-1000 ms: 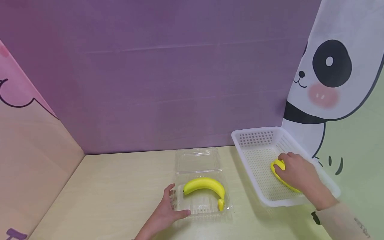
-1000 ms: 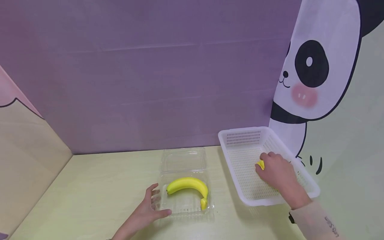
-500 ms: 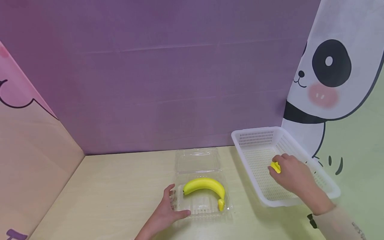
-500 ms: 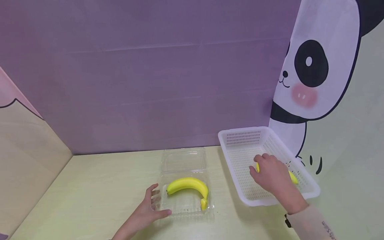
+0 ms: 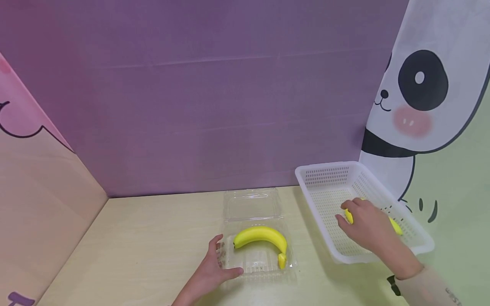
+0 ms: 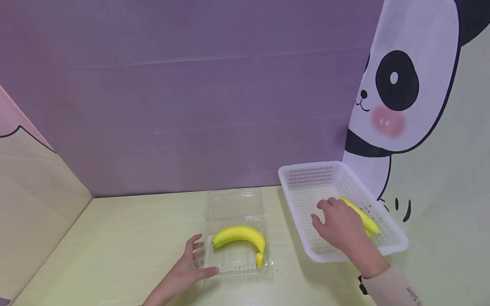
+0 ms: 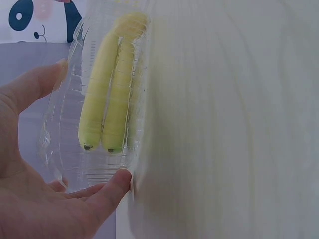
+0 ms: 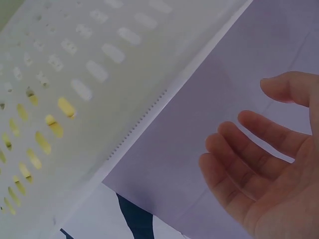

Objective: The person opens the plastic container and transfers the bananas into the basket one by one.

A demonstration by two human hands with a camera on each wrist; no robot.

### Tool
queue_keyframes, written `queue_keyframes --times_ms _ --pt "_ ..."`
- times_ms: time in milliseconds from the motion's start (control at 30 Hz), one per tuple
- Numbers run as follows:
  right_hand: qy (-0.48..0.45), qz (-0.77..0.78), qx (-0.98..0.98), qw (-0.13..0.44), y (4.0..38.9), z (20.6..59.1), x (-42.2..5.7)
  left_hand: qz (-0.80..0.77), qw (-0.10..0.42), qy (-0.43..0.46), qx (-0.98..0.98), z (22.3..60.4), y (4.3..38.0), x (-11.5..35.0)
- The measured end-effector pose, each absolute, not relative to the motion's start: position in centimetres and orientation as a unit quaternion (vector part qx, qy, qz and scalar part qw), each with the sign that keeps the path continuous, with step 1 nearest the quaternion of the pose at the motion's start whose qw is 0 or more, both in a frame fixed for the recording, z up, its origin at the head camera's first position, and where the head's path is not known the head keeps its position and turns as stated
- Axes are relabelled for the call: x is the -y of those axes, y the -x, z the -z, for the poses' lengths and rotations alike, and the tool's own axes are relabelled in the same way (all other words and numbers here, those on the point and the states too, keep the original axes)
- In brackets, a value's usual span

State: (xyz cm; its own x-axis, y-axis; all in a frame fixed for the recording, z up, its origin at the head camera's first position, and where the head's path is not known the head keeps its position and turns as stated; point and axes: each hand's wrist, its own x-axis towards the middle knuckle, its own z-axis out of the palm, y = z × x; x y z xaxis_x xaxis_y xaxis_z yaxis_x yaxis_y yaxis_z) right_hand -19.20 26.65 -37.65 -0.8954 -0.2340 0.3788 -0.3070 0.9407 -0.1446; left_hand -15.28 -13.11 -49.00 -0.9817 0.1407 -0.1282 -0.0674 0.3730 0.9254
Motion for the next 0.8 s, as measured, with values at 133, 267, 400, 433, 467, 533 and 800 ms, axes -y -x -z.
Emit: queue_keyframes --times_ms 133,267,400,433,467,533,800 --pt "-0.144 -0.103 0.965 0.195 19.1 37.6 -26.3 -0.558 0.092 -0.023 -0.824 49.0 15.3 13.1" --pt "-0.152 -0.106 0.960 0.212 18.9 37.6 -26.0 -0.557 0.092 -0.024 -0.825 48.9 15.3 13.1" --pt "-0.166 -0.108 0.953 0.231 18.9 37.7 -25.6 -0.560 0.092 -0.024 -0.823 48.9 15.3 13.1" --pt "-0.170 -0.108 0.951 0.235 18.8 37.7 -25.5 -0.560 0.092 -0.024 -0.823 48.9 15.3 13.1" --pt "-0.172 -0.107 0.950 0.238 18.8 37.7 -25.4 -0.561 0.093 -0.024 -0.822 48.9 15.3 13.1" --pt "-0.177 -0.107 0.947 0.244 18.7 37.6 -25.1 -0.560 0.092 -0.024 -0.823 49.0 15.4 13.1" --pt "-0.192 -0.106 0.941 0.260 18.6 37.7 -24.4 -0.559 0.093 -0.021 -0.824 49.0 15.3 13.1"
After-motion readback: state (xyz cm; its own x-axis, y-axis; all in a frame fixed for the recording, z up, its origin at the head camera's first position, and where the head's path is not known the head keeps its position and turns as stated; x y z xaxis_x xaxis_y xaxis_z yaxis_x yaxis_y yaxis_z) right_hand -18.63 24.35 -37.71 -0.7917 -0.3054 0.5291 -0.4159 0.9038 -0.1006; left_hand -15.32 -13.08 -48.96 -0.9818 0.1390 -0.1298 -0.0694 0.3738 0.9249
